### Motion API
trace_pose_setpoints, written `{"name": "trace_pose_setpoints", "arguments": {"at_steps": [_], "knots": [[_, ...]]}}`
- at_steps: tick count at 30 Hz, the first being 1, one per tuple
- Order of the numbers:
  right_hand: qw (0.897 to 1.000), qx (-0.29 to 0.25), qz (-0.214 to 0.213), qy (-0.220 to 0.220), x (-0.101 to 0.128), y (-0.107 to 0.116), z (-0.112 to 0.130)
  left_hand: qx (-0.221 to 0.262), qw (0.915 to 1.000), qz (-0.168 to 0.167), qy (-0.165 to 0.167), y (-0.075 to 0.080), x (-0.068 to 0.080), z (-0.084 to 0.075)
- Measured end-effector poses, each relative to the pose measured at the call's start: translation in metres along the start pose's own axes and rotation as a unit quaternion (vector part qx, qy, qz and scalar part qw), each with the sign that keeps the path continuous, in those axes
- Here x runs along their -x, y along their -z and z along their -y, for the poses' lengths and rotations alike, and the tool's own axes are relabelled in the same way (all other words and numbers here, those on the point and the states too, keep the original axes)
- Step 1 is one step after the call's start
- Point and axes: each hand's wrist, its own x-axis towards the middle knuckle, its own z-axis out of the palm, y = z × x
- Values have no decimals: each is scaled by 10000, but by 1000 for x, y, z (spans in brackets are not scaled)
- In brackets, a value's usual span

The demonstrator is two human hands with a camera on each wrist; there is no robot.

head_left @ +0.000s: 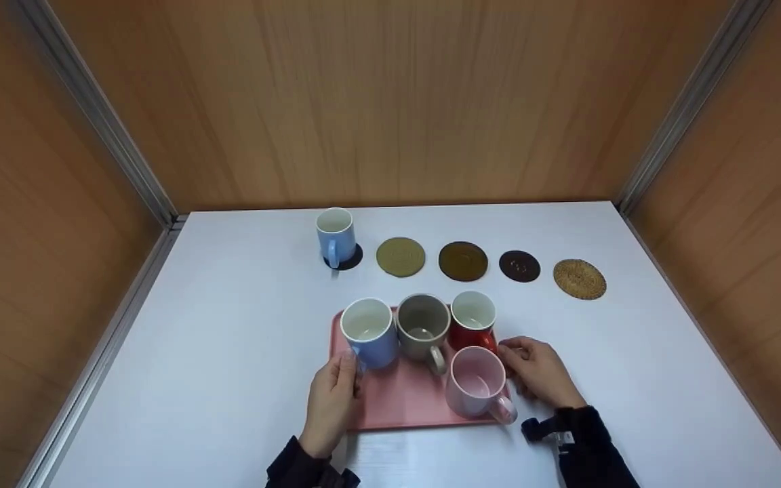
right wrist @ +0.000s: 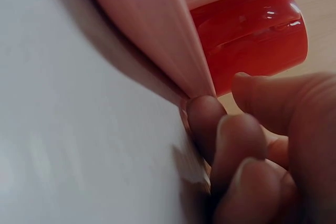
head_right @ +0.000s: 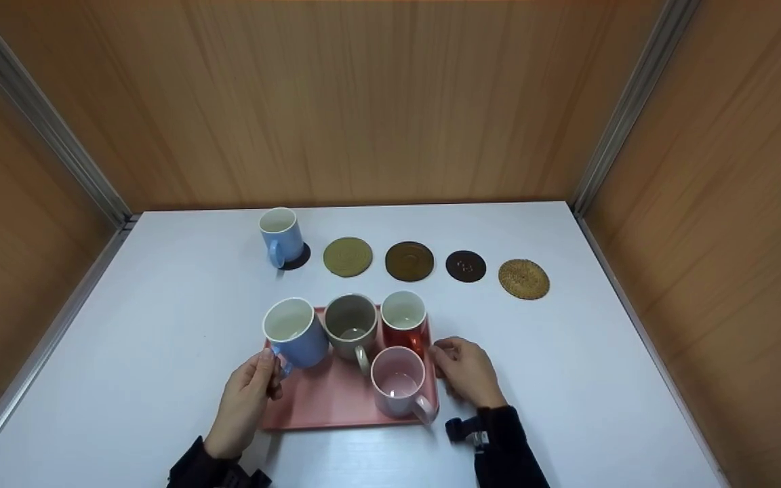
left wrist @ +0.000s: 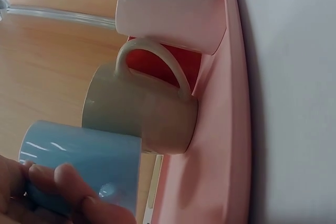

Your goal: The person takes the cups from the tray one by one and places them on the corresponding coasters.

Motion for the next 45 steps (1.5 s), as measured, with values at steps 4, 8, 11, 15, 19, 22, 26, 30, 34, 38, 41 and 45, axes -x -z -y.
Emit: {"name": "trace_pose_setpoints", "arguments": {"at_steps": [4, 8, 11, 15, 19, 22, 26, 30, 34, 38, 41, 45], "knots": [[10000, 32, -24, -28, 0, 1, 0, 140, 9998, -139, -20, -3, -6, -1], [10000, 34, -27, -41, 0, 2, 1, 322, 9993, -160, -135, -5, -12, -1], [10000, 24, -28, -28, 0, 3, 1, 449, 9987, -157, -191, -7, -16, -1], [10000, -5, -24, -35, 0, 4, 1, 493, 9984, -152, -228, -7, -21, -3], [10000, -36, -36, -73, -1, 4, 1, 390, 9989, -106, -253, -6, -28, -6], [9999, -29, -47, -111, -1, 4, 0, 323, 9991, -65, -250, -6, -35, -9], [9998, -13, -58, -184, -1, 3, -1, 231, 9989, -73, -390, -5, -47, -12], [9999, -105, -54, -114, -2, 2, -2, -94, 9981, -106, -602, -5, -64, -15], [9999, -102, -55, -23, -2, 1, -3, -489, 9964, -69, -694, -5, -85, -22], [9999, -66, -58, -80, -2, 1, -4, -612, 9960, 21, -652, -7, -110, -26], [9999, -79, -45, -145, -3, 0, -3, -610, 9962, 91, -622, -11, -129, -27], [9998, -41, -52, -163, -2, -1, -1, -557, 9970, 231, -488, -17, -153, -28]]}}
